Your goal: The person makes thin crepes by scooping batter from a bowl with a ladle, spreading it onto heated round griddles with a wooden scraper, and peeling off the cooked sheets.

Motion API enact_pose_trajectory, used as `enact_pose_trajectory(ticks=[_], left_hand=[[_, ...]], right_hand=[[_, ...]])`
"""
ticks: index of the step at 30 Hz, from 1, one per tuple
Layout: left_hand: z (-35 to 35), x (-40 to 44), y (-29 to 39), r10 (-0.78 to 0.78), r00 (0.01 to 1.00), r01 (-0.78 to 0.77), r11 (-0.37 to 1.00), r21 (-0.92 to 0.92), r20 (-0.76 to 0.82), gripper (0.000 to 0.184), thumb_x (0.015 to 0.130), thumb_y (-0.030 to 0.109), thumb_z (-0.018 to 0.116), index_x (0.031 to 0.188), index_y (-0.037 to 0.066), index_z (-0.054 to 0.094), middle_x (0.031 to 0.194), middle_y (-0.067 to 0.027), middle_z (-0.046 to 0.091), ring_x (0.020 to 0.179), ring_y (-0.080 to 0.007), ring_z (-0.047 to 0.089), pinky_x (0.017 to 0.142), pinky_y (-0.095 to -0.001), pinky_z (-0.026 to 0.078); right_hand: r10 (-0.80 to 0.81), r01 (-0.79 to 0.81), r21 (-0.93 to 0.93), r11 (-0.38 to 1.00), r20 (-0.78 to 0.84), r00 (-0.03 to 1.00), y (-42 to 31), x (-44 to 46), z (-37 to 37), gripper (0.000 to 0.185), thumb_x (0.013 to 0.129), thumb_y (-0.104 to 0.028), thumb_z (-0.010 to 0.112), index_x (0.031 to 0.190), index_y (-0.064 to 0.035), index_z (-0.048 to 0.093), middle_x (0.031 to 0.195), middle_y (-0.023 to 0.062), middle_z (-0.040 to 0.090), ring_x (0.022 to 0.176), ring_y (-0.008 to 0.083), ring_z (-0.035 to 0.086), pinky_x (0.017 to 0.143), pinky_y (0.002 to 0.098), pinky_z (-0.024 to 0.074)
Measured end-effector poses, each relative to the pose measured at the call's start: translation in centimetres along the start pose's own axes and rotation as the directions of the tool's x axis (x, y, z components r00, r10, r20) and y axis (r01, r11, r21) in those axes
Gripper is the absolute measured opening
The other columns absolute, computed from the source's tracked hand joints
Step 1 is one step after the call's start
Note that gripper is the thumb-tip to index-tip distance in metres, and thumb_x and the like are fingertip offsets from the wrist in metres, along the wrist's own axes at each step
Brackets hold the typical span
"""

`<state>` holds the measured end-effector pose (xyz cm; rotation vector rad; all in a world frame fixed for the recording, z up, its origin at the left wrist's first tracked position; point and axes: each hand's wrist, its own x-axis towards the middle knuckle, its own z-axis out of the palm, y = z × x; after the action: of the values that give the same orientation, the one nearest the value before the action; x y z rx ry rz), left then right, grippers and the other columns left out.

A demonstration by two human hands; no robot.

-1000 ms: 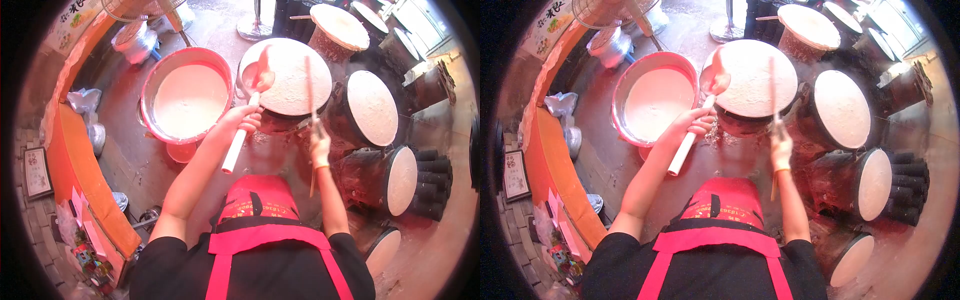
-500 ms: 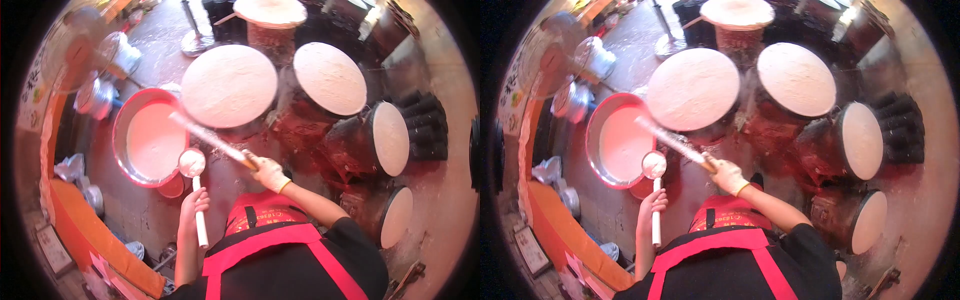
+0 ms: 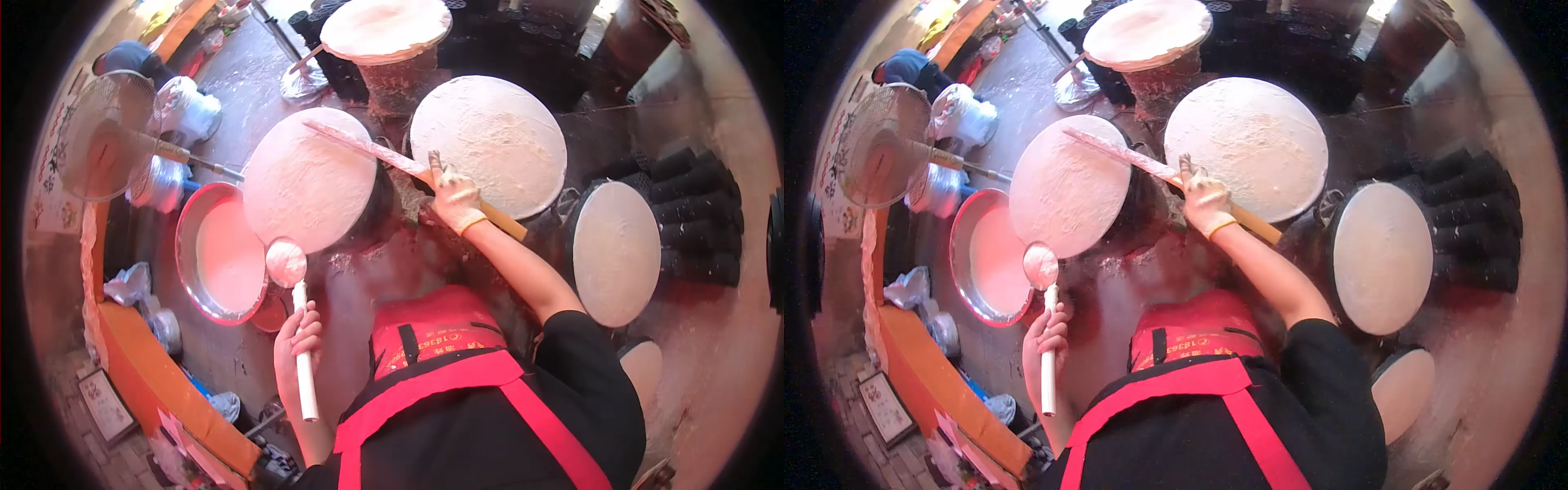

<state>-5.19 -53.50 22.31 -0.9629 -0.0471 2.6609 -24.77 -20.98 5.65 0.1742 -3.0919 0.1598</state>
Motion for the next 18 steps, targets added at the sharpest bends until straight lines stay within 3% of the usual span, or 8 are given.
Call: enact_pose_trajectory(ticks=[2, 5, 6, 7, 13, 15, 16, 18], left_hand=[[1.5, 0.8, -1.6, -0.011, 1.000, 0.011, 1.000, -0.012, 0.011, 0.026, 0.105, 0.012, 0.034, 0.120, -0.008, 0.039, 0.080, -0.0049, 0.039, 0.055, -0.0092, 0.040, 0.041, -0.0212, 0.038], [3.1, 2.2, -3.0, -0.011, 1.000, 0.011, 1.000, 0.008, 0.005, 0.024, 0.104, 0.011, 0.036, 0.119, -0.008, 0.040, 0.080, -0.0046, 0.038, 0.054, -0.0081, 0.038, 0.039, -0.0199, 0.035], [3.5, 2.6, -3.4, 0.006, 1.000, -0.005, 0.999, 0.034, -0.017, 0.023, 0.104, 0.010, 0.037, 0.118, -0.007, 0.041, 0.080, -0.0043, 0.038, 0.054, -0.0072, 0.036, 0.038, -0.0188, 0.034], [3.8, 2.8, -3.6, 0.021, 0.999, -0.018, 0.998, 0.060, -0.043, 0.022, 0.104, 0.009, 0.038, 0.118, -0.007, 0.042, 0.080, -0.0039, 0.038, 0.053, -0.0063, 0.035, 0.036, -0.0178, 0.032], [4.3, 5.0, -3.1, 0.067, 0.994, -0.047, 0.975, 0.217, -0.083, 0.019, 0.101, 0.006, 0.044, 0.116, -0.006, 0.044, 0.078, -0.0026, 0.038, 0.053, -0.0047, 0.034, 0.036, -0.0158, 0.029], [4.6, 5.6, -2.0, 0.078, 0.992, -0.046, 0.959, 0.280, -0.103, 0.018, 0.101, 0.006, 0.045, 0.115, -0.005, 0.045, 0.077, -0.0022, 0.038, 0.052, -0.0045, 0.034, 0.036, -0.0156, 0.029], [4.5, 6.0, -1.1, 0.077, 0.992, -0.046, 0.955, 0.294, -0.095, 0.018, 0.100, 0.006, 0.046, 0.115, -0.004, 0.045, 0.077, -0.0020, 0.039, 0.053, -0.0041, 0.034, 0.036, -0.0154, 0.028], [5.2, 7.0, 0.6, 0.080, 0.993, -0.044, 0.935, 0.353, -0.089, 0.018, 0.100, 0.006, 0.047, 0.115, -0.004, 0.045, 0.077, -0.0020, 0.039, 0.053, -0.0040, 0.035, 0.036, -0.0153, 0.028]], right_hand=[[0.015, -0.016, 0.015, 1.000, 0.083, 0.996, -0.3, 1.6, 0.3, 0.067, 0.087, -0.029, 0.059, 0.148, -0.0129, 0.037, 0.110, 0.0141, 0.062, 0.087, 0.0300, 0.068, 0.072, 0.0419, 0.0554], [-0.056, 0.059, 0.038, 0.998, -0.085, 0.995, 1.1, 1.9, 1.5, 0.054, 0.086, -0.028, 0.060, 0.136, -0.0115, 0.049, 0.110, 0.0136, 0.062, 0.085, 0.0316, 0.069, 0.071, 0.0423, 0.0549], [-0.018, 0.029, 0.131, 0.991, -0.081, 0.997, 1.3, 2.0, 0.7, 0.037, 0.086, -0.039, 0.063, 0.112, -0.0126, 0.062, 0.102, 0.0118, 0.066, 0.082, 0.0307, 0.068, 0.070, 0.0435, 0.0545], [-0.027, 0.041, 0.122, 0.992, -0.122, 0.992, 1.7, 2.2, 0.2, 0.032, 0.086, -0.043, 0.062, 0.095, -0.0126, 0.064, 0.092, 0.0108, 0.066, 0.077, 0.0300, 0.068, 0.068, 0.0438, 0.0541], [-0.199, 0.181, -0.124, 0.976, -0.155, 0.968, 4.5, 5.3, -5.6, 0.018, 0.083, -0.029, 0.060, 0.089, -0.0139, 0.068, 0.078, 0.0070, 0.069, 0.067, 0.0252, 0.069, 0.059, 0.0394, 0.0529], [-0.148, 0.146, -0.243, 0.959, 0.010, 0.989, 5.3, 7.3, -9.1, 0.019, 0.088, -0.025, 0.054, 0.089, -0.0141, 0.069, 0.078, 0.0070, 0.070, 0.068, 0.0216, 0.070, 0.057, 0.0382, 0.0528], [-0.253, 0.208, -0.287, 0.935, -0.129, 0.959, 5.3, 8.0, -11.9, 0.019, 0.089, -0.024, 0.053, 0.084, -0.0135, 0.068, 0.078, 0.0074, 0.070, 0.070, 0.0212, 0.070, 0.058, 0.0372, 0.0531], [-0.282, 0.220, -0.341, 0.914, -0.144, 0.949, 6.0, 10.7, -15.6, 0.017, 0.087, -0.022, 0.055, 0.080, -0.0121, 0.067, 0.077, 0.0081, 0.069, 0.073, 0.0236, 0.070, 0.061, 0.0386, 0.0545]])
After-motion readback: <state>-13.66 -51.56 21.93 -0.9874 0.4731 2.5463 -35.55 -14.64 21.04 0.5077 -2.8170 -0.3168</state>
